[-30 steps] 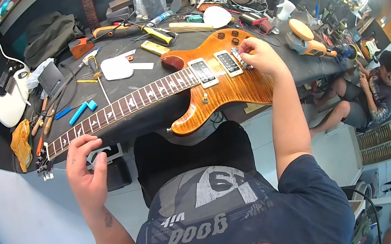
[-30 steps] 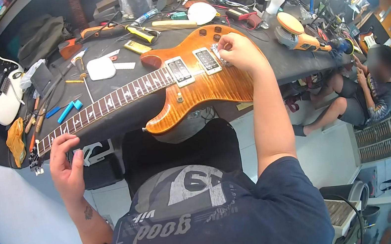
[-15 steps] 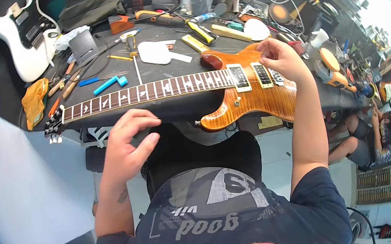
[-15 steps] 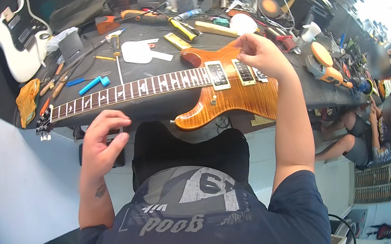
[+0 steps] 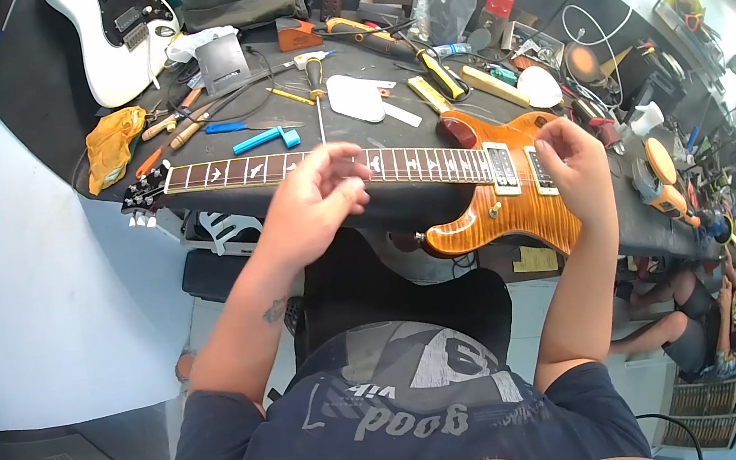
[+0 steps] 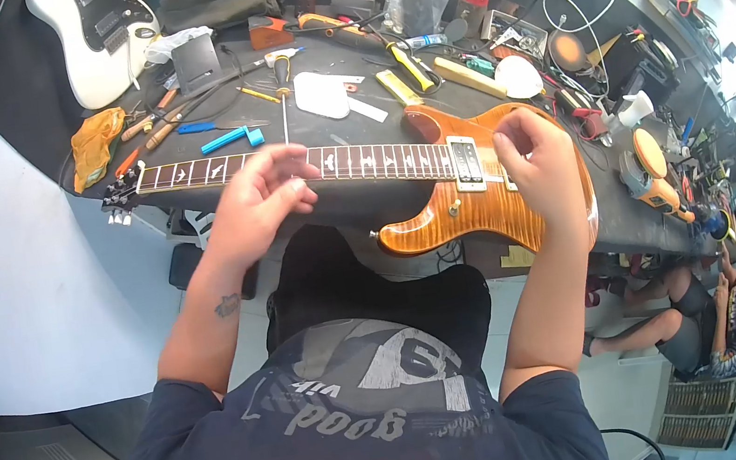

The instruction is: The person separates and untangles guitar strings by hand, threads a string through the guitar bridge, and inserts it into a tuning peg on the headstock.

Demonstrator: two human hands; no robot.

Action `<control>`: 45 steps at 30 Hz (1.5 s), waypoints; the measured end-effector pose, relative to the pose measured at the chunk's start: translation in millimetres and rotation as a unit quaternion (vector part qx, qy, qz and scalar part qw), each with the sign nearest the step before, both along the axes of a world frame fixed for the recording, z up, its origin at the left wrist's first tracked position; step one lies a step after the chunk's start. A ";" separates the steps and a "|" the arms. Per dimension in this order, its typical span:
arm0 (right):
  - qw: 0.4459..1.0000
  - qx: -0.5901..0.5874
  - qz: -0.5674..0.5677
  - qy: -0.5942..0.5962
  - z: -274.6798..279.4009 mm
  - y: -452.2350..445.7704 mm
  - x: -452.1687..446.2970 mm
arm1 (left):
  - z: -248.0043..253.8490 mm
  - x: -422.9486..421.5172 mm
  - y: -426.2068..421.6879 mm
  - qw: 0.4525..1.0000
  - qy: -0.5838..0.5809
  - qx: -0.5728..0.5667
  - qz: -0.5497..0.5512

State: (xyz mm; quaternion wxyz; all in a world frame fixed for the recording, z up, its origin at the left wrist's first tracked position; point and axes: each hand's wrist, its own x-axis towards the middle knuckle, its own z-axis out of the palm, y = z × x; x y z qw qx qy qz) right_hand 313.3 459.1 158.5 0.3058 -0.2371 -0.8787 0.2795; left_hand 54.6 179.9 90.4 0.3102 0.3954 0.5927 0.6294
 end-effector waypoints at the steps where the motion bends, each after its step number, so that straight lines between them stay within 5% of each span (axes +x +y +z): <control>1: 1.000 0.007 -0.001 0.003 0.7 -4.8 2.8 | 16.3 -6.6 2.3 0.991 0.118 -0.045 0.053; 2: 1.000 0.012 -0.004 0.006 1.7 -9.4 5.6 | 27.9 -14.9 7.4 0.963 0.233 -0.091 0.104; 4: 1.000 0.009 -0.008 0.015 2.0 -14.8 10.7 | 16.8 -47.8 30.8 0.794 0.557 -0.064 0.235; 8: 0.999 0.021 0.001 0.044 -0.3 -16.1 22.2 | 14.8 -93.9 77.7 0.779 0.584 -0.188 0.126; 11: 0.998 0.038 -0.002 0.048 -2.3 -12.0 29.9 | 32.4 -115.3 104.1 0.788 0.541 -0.293 0.011; 15: 0.997 0.024 -0.035 0.065 -0.8 -11.4 40.4 | 36.5 -127.4 116.2 0.853 0.463 -0.211 -0.114; 19: 0.990 0.008 -0.067 0.125 1.7 -7.4 47.3 | 38.8 -125.2 120.9 0.890 0.415 -0.145 -0.121; 24: 0.993 0.080 -0.078 0.037 11.7 -2.3 56.8 | 49.8 -99.1 137.3 0.944 0.322 0.008 -0.066; 28: 0.983 0.180 -0.030 -0.021 39.5 -29.5 36.5 | 40.8 -76.7 159.7 0.822 0.553 0.136 -0.028; 33: 0.955 0.077 0.244 -0.152 79.4 -48.1 33.3 | 63.3 -25.6 149.1 0.753 0.630 0.187 0.040; 36: 0.966 -0.026 0.242 -0.093 77.7 -40.4 25.0 | 76.5 -21.5 142.5 0.738 0.637 0.213 0.064; 37: 0.990 0.007 0.127 -0.059 72.4 -49.4 1.4 | 77.8 -19.0 142.4 0.742 0.629 0.225 0.058; 38: 0.991 -0.024 0.128 -0.043 63.2 -53.0 -19.0 | 78.5 -16.9 143.8 0.744 0.622 0.238 0.047; 42: 0.988 -0.115 0.078 -0.061 45.8 -56.7 -66.1 | 71.3 -37.0 148.2 0.837 0.517 0.166 -0.072; 45: 0.985 -0.167 0.040 0.004 36.9 -45.5 -70.9 | 66.8 -70.3 126.8 0.914 0.369 0.160 -0.050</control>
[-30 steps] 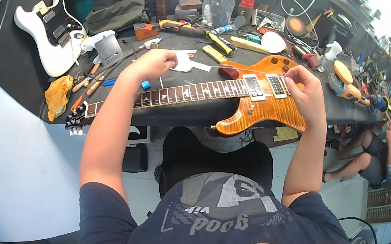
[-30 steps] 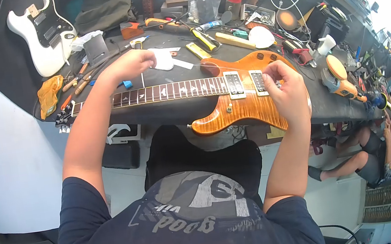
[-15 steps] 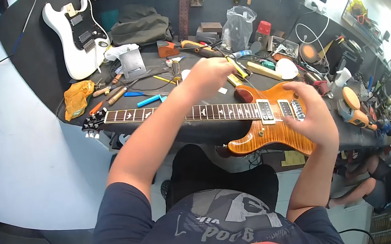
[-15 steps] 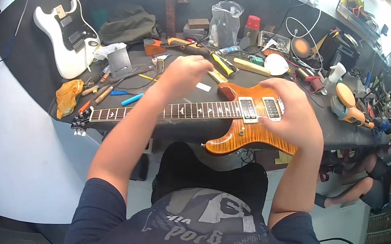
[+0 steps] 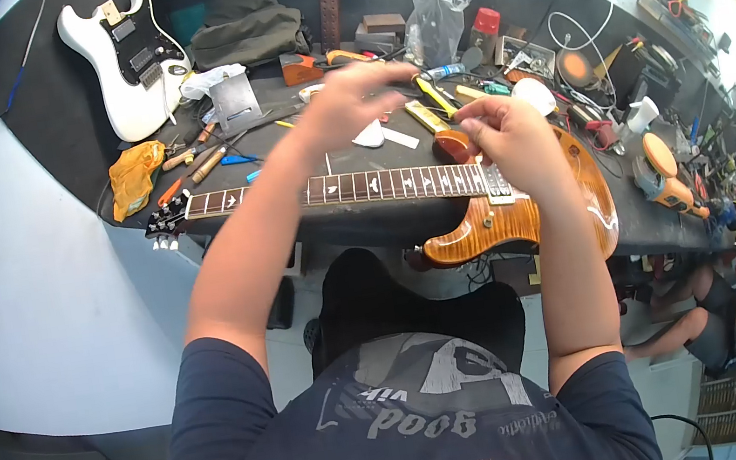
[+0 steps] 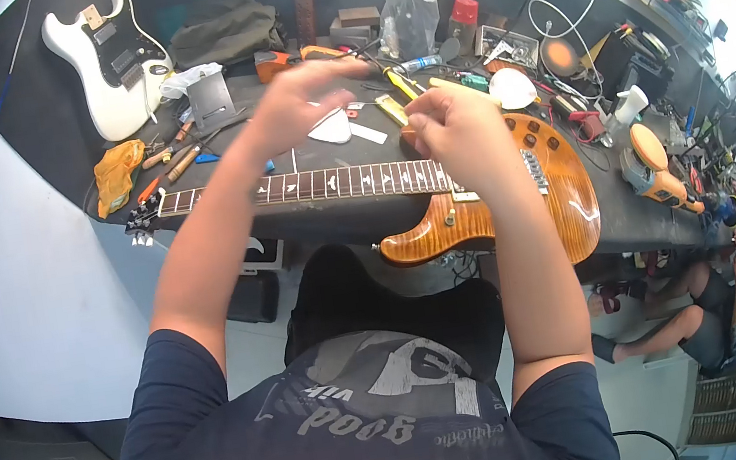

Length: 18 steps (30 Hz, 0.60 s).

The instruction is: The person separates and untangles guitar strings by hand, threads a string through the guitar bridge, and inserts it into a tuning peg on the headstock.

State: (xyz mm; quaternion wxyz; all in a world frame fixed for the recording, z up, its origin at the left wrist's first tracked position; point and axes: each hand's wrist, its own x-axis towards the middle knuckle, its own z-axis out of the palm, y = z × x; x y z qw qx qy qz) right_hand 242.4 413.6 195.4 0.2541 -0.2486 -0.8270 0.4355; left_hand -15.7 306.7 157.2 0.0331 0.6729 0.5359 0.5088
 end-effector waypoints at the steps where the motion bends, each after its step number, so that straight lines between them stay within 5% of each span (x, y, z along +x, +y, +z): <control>1: 1.000 0.009 -0.019 -0.020 9.4 -4.9 3.7 | -0.7 -19.2 -9.6 0.996 -0.088 -0.015 0.004; 3: 0.993 0.105 -0.047 -0.027 -2.3 10.5 6.1 | -14.4 -72.0 -31.5 0.980 -0.063 -0.127 0.141; 7: 0.989 0.123 -0.045 -0.070 -1.8 9.6 5.4 | -39.6 -86.9 -65.4 0.912 0.086 -0.370 0.157; 11: 0.990 0.114 -0.073 -0.035 -0.4 12.8 1.1 | -57.1 -81.2 -63.4 0.904 0.119 -0.375 0.170; 18: 0.989 0.136 -0.055 -0.010 4.3 13.3 -4.8 | -61.2 -95.7 -45.6 0.947 -0.060 -0.259 0.180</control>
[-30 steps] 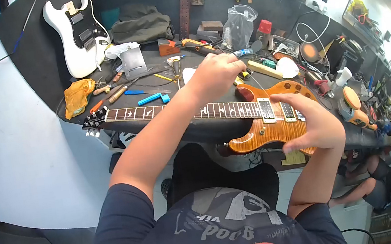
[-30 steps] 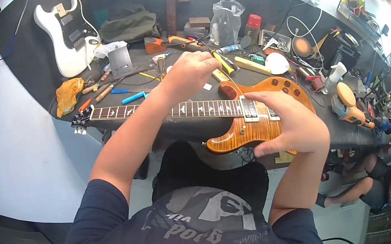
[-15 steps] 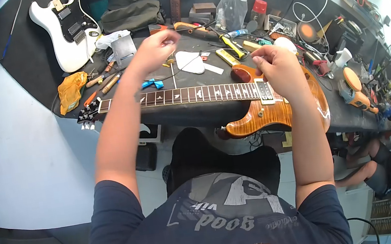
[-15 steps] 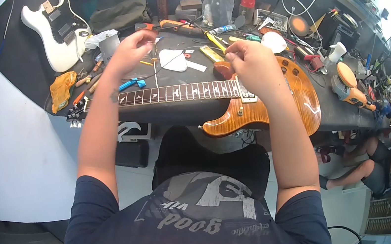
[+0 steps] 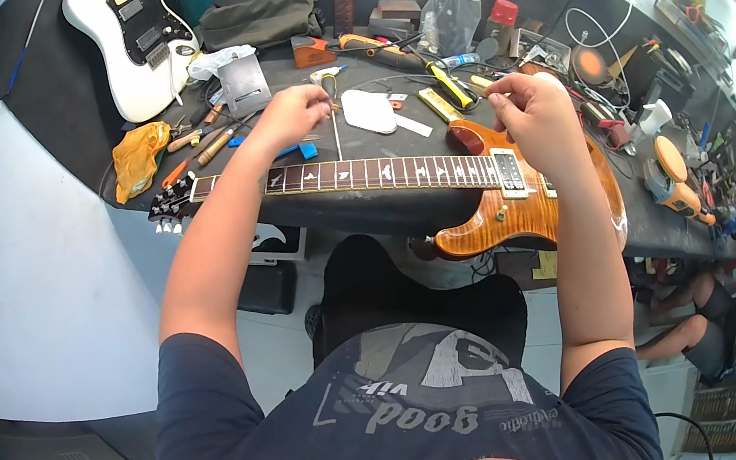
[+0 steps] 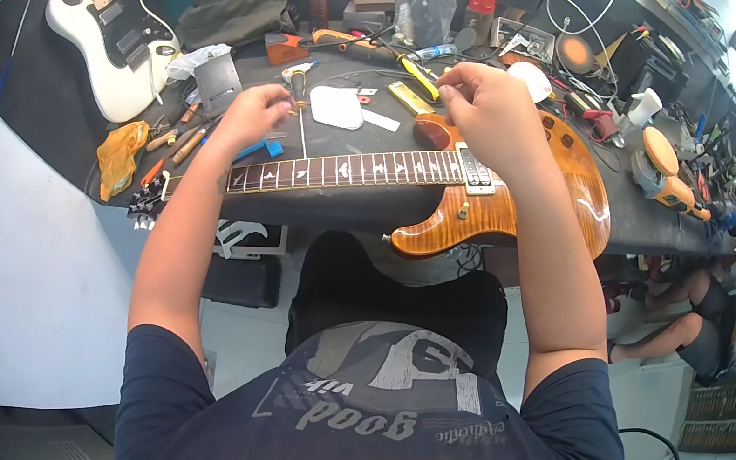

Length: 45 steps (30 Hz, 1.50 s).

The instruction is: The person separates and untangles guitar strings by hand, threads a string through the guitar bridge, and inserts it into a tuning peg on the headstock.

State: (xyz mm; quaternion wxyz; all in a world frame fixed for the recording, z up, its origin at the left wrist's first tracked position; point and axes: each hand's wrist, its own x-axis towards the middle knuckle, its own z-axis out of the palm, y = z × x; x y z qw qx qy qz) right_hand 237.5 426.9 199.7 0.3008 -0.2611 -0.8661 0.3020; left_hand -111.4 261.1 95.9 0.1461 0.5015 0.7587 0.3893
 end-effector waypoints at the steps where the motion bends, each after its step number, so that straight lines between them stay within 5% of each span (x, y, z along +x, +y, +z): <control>1: 1.000 0.001 0.002 -0.003 -1.9 0.6 -1.8 | -4.0 -7.6 4.4 0.998 -0.035 0.046 0.011; 8: 0.998 0.051 0.025 -0.038 6.3 -3.6 -10.8 | 14.8 -15.2 17.4 0.985 -0.144 0.098 0.001; 11: 0.984 0.157 0.012 -0.081 5.9 4.9 -3.0 | 15.9 -27.1 18.6 0.957 -0.204 0.204 0.024; 21: 0.966 0.139 0.142 -0.162 -2.1 32.1 -4.4 | 20.8 -20.9 13.7 0.925 -0.290 0.244 0.005; 24: 0.956 0.170 0.157 -0.179 -3.2 33.4 -15.7 | 37.3 -3.1 12.7 0.936 -0.241 0.255 0.029; 27: 0.954 0.157 0.160 -0.198 0.4 20.2 -32.9 | 39.4 -6.3 17.7 0.980 -0.132 0.143 0.026; 31: 0.951 0.164 0.185 -0.187 -8.4 12.5 -59.3 | 40.6 -7.4 31.4 0.980 -0.178 0.092 0.012; 35: 0.952 0.168 0.210 -0.146 -20.4 7.8 -85.5 | 31.0 -9.2 48.5 0.991 -0.007 0.132 0.000; 40: 0.958 0.155 0.189 -0.153 -14.4 0.6 -84.2 | 39.8 -45.6 53.6 0.935 -0.108 0.297 0.162; 45: 0.976 0.127 0.144 -0.101 4.2 2.3 -50.4 | 60.5 -89.8 31.2 0.894 -0.034 0.293 0.337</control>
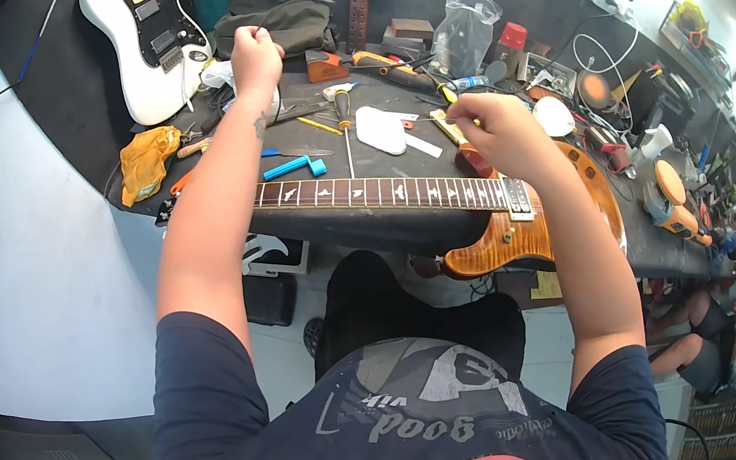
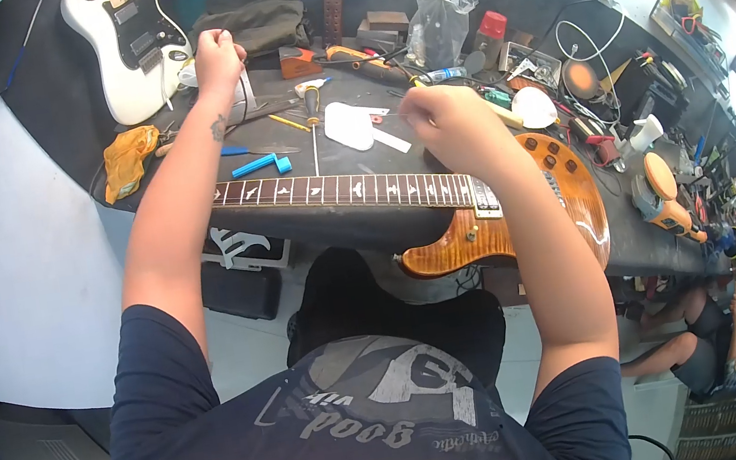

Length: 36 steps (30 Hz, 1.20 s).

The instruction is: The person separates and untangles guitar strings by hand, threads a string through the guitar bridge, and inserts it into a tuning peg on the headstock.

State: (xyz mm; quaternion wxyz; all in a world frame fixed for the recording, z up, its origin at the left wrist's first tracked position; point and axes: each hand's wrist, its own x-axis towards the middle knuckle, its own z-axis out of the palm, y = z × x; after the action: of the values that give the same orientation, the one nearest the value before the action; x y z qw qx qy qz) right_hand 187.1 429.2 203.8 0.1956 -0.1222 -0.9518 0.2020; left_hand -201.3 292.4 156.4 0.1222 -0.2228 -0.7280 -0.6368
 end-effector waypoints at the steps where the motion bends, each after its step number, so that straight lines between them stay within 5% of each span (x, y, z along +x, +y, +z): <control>1: 1.000 -0.002 -0.003 0.021 3.3 -1.1 8.8 | -2.5 -15.5 0.3 1.000 -0.008 -0.001 -0.005; 3: 0.996 -0.080 -0.035 0.028 22.8 -23.6 30.9 | -5.9 -45.2 -5.2 0.987 -0.029 -0.111 -0.111; 5: 0.995 0.004 -0.031 0.093 22.2 -31.1 48.7 | 2.9 -34.9 -10.2 0.948 -0.029 -0.281 -0.148; 8: 0.986 -0.024 -0.034 0.162 12.2 -41.1 70.0 | 18.9 22.4 -27.7 0.954 0.139 -0.233 -0.130; 10: 0.983 -0.036 -0.050 0.174 4.2 -46.0 84.1 | 52.5 91.7 -57.3 0.952 0.066 -0.089 -0.284; 13: 0.968 -0.057 -0.078 0.232 -11.4 -46.7 102.5 | 53.3 180.9 -99.3 0.937 0.104 -0.015 -0.333; 16: 0.948 -0.088 -0.091 0.293 -21.8 -42.8 118.1 | 28.9 242.2 -109.4 0.901 0.357 -0.002 -0.248; 18: 0.934 -0.123 -0.084 0.325 -23.3 -44.7 125.7 | 1.1 265.0 -116.3 0.898 0.330 0.039 -0.290; 21: 0.915 -0.184 -0.056 0.355 -23.3 -55.0 136.6 | -22.6 299.1 -118.9 0.837 -0.108 0.083 -0.530; 24: 0.939 -0.155 0.011 0.306 -30.7 -63.3 147.2 | -30.2 294.1 -101.2 0.730 -0.324 0.218 -0.561; 28: 0.977 -0.107 0.083 0.162 -34.0 -80.2 134.8 | -14.7 284.0 -103.0 0.724 -0.244 0.303 -0.570; 36: 0.985 -0.104 0.117 0.069 -49.8 -74.8 129.1 | -34.0 274.2 -126.8 0.776 -0.260 0.296 -0.492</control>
State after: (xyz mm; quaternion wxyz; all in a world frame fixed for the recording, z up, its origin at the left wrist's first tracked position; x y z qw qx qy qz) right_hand 316.2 354.4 154.0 0.2219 -0.0159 -0.9175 0.3296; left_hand 73.0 165.6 122.4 -0.3415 -0.3296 -0.2988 -0.8279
